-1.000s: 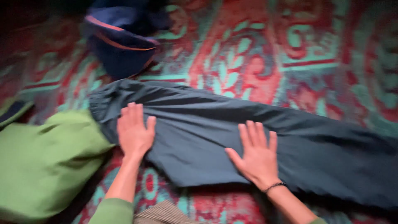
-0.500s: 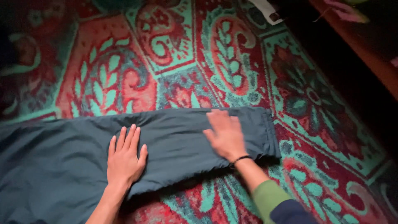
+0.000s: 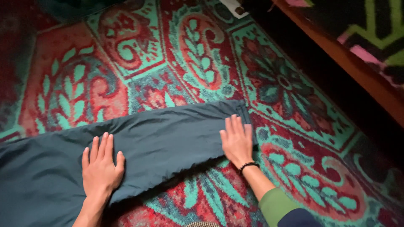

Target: The person is folding various pairs of pants on the floor and then placing them neatly into a wooden closet.

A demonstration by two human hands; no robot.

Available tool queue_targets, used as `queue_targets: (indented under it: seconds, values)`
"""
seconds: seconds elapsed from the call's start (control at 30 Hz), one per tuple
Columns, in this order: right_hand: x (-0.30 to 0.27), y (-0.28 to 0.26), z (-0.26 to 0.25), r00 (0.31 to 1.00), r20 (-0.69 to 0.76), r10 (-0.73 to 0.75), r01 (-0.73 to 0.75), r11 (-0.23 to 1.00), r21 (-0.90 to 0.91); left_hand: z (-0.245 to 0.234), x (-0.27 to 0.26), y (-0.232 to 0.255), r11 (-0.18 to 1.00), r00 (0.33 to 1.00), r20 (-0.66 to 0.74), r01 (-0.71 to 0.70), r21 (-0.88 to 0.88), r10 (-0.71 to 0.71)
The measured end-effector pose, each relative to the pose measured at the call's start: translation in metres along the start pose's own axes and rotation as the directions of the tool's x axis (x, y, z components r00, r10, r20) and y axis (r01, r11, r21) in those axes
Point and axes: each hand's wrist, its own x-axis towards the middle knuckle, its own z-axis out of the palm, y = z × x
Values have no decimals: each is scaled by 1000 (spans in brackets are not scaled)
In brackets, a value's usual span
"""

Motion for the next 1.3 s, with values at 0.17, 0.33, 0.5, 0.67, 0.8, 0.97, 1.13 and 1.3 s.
queue_targets:
  seconds: [0.17,0.33,0.5,0.67,0.8,0.97,1.13,1.3]
  values:
    - [10,28,-48,842,246,479,-537,779,323,17,9,-11,996,998,-17,-58,-70,57]
    - [26,31,-45,889,157,431,-443,895,53,-1,17,8,981,968,-191,-182,-68,166]
    - [45,33,-37,975,-176,134,-143,989,-45,9,18,9,975,947,-247,-221,-35,206]
    - [65,25,-50,913,282,294,-360,906,221,16,14,27,959,966,-63,-255,-121,249]
    - [88,4,-93,697,497,518,-711,594,377,15,15,29,965,971,-39,-240,-102,237]
    - [103,-8,-109,587,632,506,-788,536,304,14,16,30,971,978,-8,-208,-115,208]
    - [88,28,-52,660,518,544,-751,466,467,12,18,30,967,973,-32,-229,-115,227]
    - [80,45,-25,772,278,572,-632,639,439,2,25,19,967,956,-153,-243,74,252]
